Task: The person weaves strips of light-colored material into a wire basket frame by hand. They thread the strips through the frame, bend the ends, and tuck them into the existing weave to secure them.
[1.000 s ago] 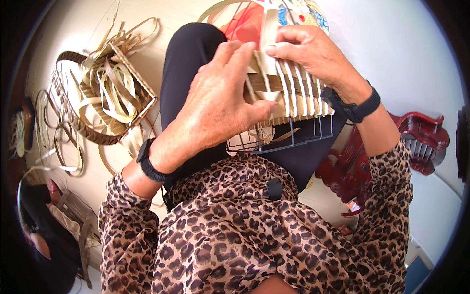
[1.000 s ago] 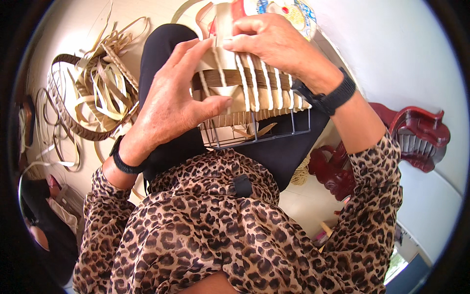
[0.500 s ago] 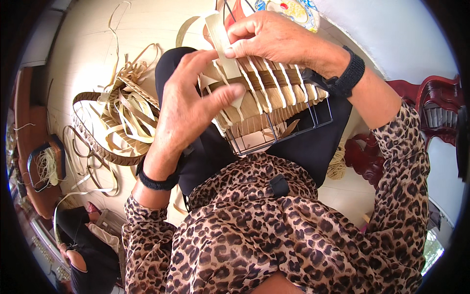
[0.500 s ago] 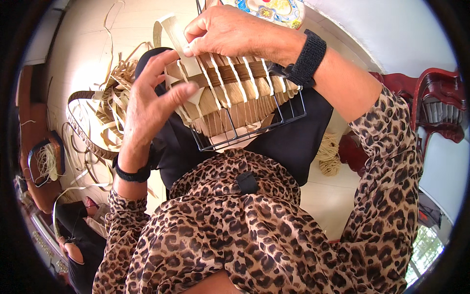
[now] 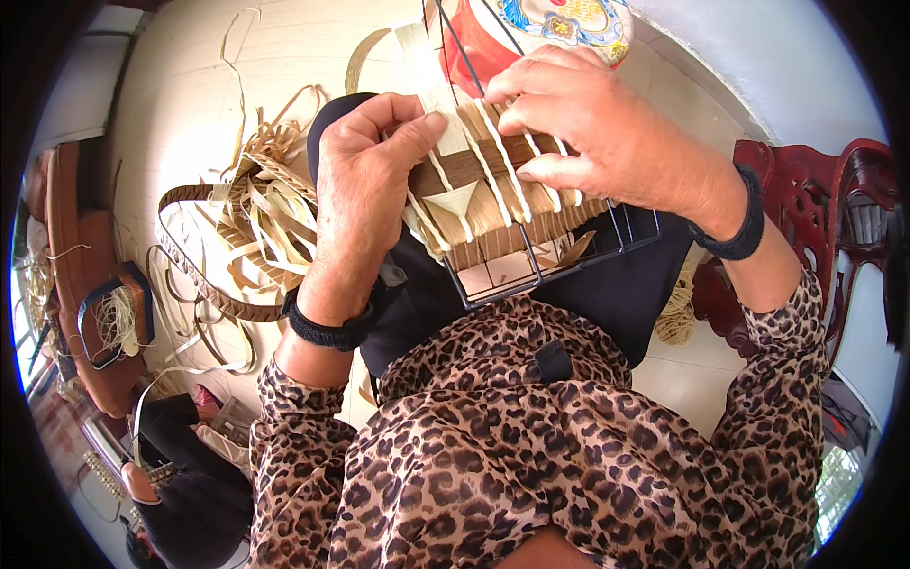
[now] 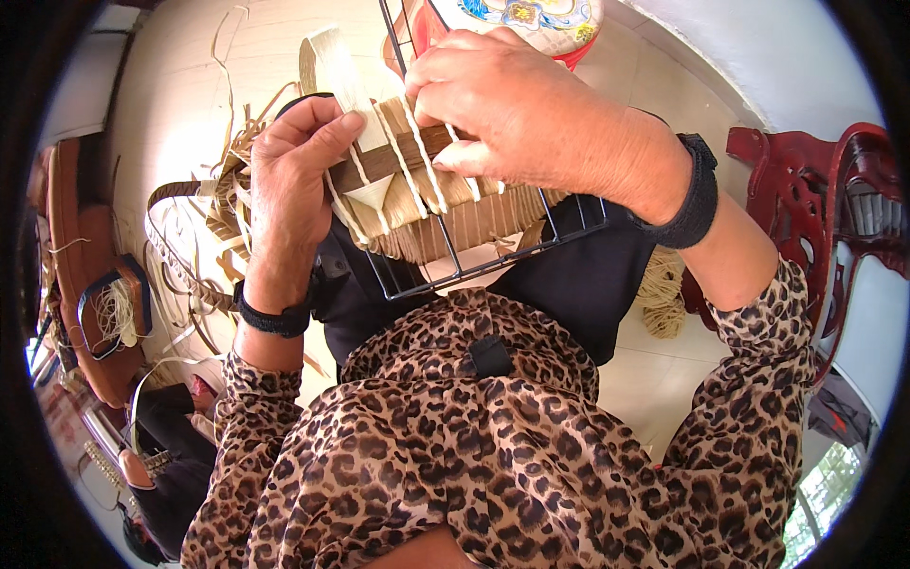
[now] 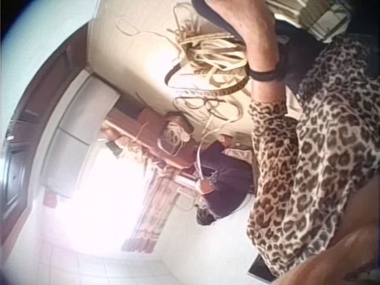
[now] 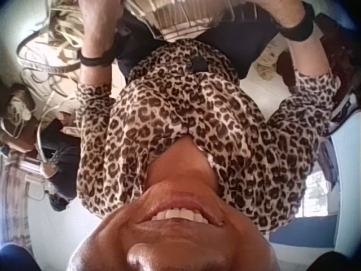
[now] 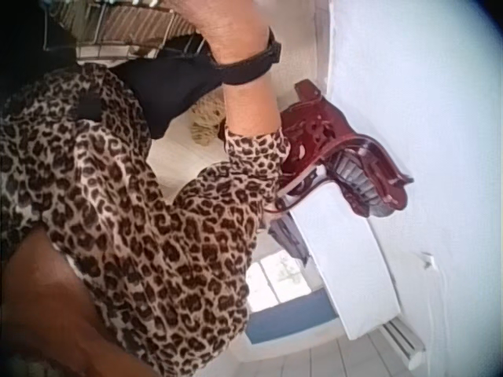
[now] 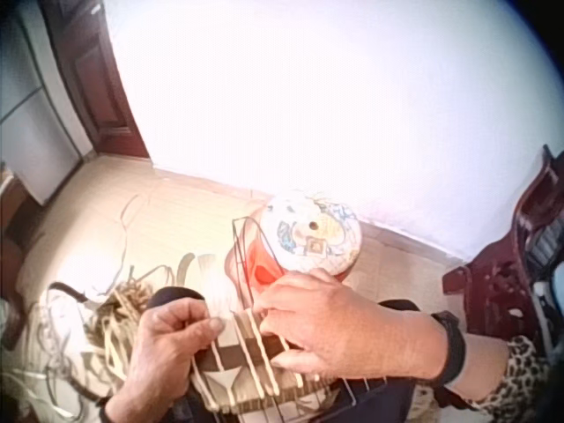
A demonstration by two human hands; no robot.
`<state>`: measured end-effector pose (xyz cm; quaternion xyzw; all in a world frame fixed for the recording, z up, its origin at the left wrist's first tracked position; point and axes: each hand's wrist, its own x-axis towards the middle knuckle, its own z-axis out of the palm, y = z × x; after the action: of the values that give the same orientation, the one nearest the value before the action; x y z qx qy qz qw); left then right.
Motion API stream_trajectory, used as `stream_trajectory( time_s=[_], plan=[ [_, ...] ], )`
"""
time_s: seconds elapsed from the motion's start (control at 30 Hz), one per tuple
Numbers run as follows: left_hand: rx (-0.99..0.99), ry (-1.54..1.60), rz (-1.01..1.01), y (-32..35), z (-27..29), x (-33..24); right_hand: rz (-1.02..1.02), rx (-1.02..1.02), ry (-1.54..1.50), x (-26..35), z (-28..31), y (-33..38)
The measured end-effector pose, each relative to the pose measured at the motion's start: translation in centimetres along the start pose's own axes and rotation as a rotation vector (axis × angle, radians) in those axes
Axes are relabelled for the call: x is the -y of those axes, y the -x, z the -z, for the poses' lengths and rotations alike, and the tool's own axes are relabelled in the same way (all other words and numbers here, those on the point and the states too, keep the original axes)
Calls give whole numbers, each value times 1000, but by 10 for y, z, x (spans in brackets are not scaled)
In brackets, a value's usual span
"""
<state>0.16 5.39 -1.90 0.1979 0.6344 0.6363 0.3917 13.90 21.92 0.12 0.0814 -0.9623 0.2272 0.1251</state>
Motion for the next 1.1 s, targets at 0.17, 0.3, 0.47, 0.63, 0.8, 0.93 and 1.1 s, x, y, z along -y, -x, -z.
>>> stream_trajectory(
  time_s=[0.17,0.3,0.47,0.63,0.8,0.93,1.1],
  plan=[
    [-9,-21,-21,0,0,-1,-8,22,111,6,-1,-3],
    [-1,-99,21,-1,4,0,-89,5,121,9,-9,-5],
    [-9,-94,39,-4,6,0,-20,-180,20,1,-24,-5],
    [2,-2,48,-6,8,1,-41,-76,-136,-2,-17,-5],
    [2,-30,31,-8,12,-1,-63,-28,-112,1,-17,-13],
    [-7,-53,43,-11,13,-5,45,-39,-36,-7,-16,-22],
    [-11,-4,73,-15,30,0,-227,145,-53,-6,29,-20]
  ],
)
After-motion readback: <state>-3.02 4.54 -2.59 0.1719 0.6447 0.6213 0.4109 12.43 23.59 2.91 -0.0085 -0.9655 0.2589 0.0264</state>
